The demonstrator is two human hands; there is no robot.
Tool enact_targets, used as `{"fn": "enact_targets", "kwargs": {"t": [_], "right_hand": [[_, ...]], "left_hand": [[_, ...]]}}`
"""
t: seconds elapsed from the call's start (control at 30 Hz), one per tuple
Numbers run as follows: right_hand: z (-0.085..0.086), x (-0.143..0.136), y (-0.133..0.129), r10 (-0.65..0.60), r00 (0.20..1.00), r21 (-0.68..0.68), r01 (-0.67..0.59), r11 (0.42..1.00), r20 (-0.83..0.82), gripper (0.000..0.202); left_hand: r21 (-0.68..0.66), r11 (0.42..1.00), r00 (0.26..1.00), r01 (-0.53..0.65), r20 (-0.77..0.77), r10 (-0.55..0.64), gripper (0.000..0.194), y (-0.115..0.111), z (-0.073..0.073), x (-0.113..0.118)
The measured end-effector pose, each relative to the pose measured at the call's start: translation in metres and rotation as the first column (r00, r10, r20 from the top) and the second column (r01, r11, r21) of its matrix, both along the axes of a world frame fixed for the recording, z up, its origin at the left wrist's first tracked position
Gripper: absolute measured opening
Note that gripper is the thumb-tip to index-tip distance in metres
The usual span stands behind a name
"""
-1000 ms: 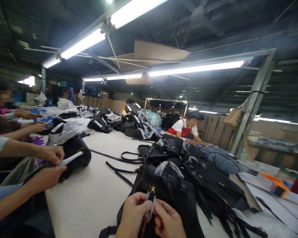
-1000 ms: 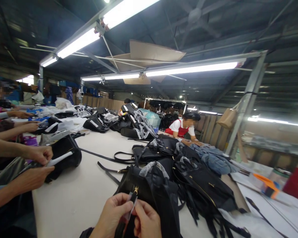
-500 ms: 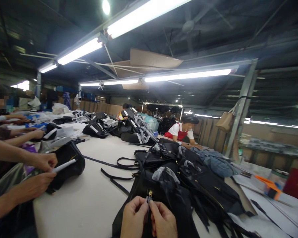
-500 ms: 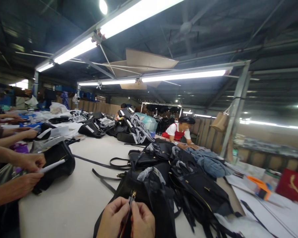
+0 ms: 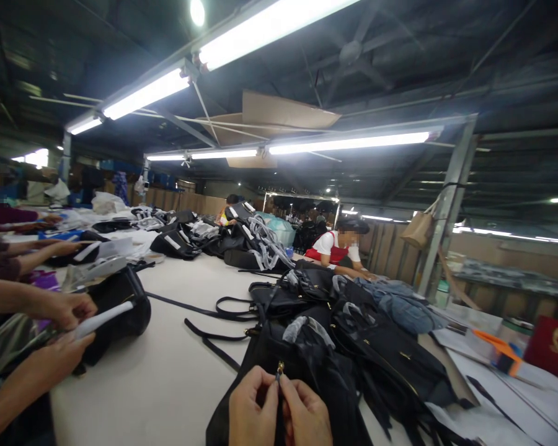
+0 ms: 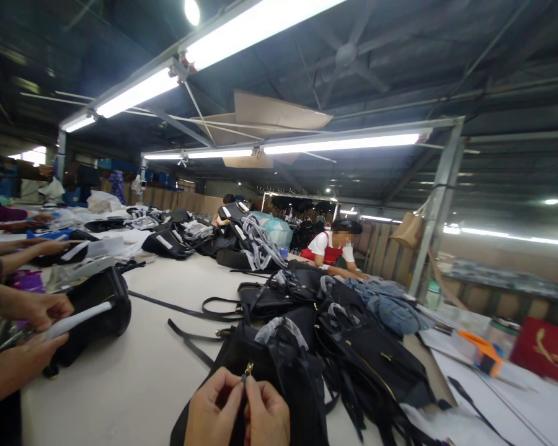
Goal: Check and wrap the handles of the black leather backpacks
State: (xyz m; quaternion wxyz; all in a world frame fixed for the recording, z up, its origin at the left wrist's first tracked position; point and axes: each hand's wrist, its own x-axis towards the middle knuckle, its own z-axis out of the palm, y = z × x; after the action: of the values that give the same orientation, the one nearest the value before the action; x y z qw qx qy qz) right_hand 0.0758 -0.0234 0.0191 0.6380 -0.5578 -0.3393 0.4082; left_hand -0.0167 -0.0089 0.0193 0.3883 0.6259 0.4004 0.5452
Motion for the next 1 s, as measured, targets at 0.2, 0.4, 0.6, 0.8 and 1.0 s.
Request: {"fn": "enact_targets", "kwargs": {"t": [0.2, 0.4, 0.6, 0.8, 1.0], "right_hand": [[0.004, -0.002, 0.000, -0.049, 0.999, -0.006, 0.049, 0.999, 0.008, 0.054], [0.002, -0.003, 0.003, -0.024, 0.999, 0.005, 0.024, 1.000, 0.027, 0.058], [0.004, -0.005, 0.000, -0.063, 0.996, 0.059, 0.059, 0.996, 0.068, 0.053], [0.004, -0.008, -0.003, -0.061, 0.991, 0.079, 0.051, 0.996, 0.120, 0.047], [0.003, -0.007, -0.003, -0.068, 0.973, 0.085, 0.050, 0.995, 0.221, 0.046]], "left_hand": [[0.406, 0.913, 0.967, -0.029, -0.219, 0.127, 0.026, 0.007, -0.016, -0.001], [0.541, 0.838, 0.918, 0.062, -0.362, 0.165, 0.032, 0.010, -0.018, -0.012], [0.335, 0.929, 0.981, 0.160, -0.159, -0.112, 0.031, 0.002, -0.010, -0.015], [-0.297, 0.871, 0.884, 0.390, 0.384, -0.265, 0.039, -0.003, -0.002, -0.019], [-0.482, 0.732, 0.870, 0.481, 0.364, -0.331, 0.065, 0.007, 0.011, -0.027]]}}
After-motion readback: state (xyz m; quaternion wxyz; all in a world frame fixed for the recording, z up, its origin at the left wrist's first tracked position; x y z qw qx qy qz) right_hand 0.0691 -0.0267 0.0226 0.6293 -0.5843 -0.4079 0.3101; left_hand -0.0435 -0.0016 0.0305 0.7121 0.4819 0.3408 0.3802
